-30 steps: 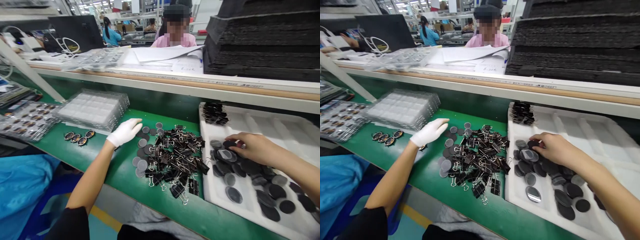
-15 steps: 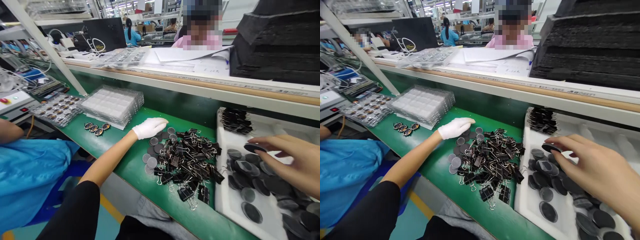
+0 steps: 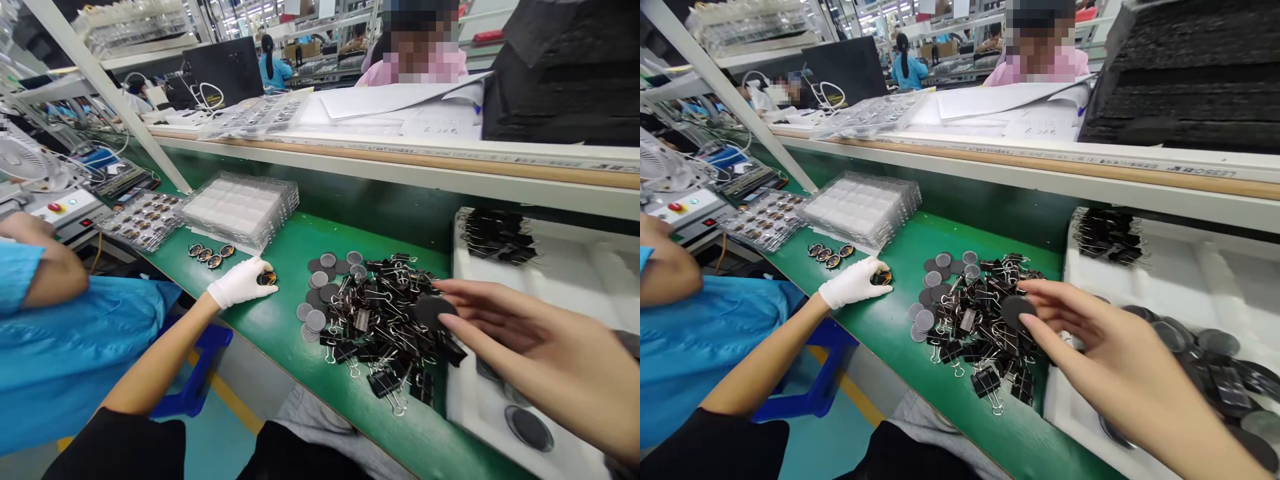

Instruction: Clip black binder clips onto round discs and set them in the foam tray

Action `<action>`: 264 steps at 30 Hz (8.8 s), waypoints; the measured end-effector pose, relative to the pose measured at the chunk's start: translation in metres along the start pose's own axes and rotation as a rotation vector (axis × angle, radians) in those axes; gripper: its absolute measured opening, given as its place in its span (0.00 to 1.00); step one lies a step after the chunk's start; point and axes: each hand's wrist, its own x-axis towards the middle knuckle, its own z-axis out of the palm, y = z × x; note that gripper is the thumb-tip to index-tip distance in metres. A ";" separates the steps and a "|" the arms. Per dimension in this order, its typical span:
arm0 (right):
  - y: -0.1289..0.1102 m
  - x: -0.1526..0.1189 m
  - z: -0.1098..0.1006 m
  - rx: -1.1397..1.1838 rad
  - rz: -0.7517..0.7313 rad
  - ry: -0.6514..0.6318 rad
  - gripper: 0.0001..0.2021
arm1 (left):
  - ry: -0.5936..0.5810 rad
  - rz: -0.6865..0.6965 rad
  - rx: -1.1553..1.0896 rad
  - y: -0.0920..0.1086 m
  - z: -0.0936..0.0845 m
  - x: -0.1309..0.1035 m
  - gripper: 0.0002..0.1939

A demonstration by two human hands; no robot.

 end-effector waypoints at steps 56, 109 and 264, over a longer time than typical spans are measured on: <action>0.006 0.000 0.008 0.015 -0.613 0.044 0.18 | 0.316 0.712 0.030 0.236 -0.050 0.078 0.18; 0.008 0.018 -0.026 0.684 0.221 -0.286 0.11 | 0.116 0.582 -0.326 0.235 -0.053 0.081 0.27; -0.025 0.058 0.073 0.553 0.272 -0.256 0.22 | 0.000 0.497 -0.507 0.154 -0.014 0.084 0.17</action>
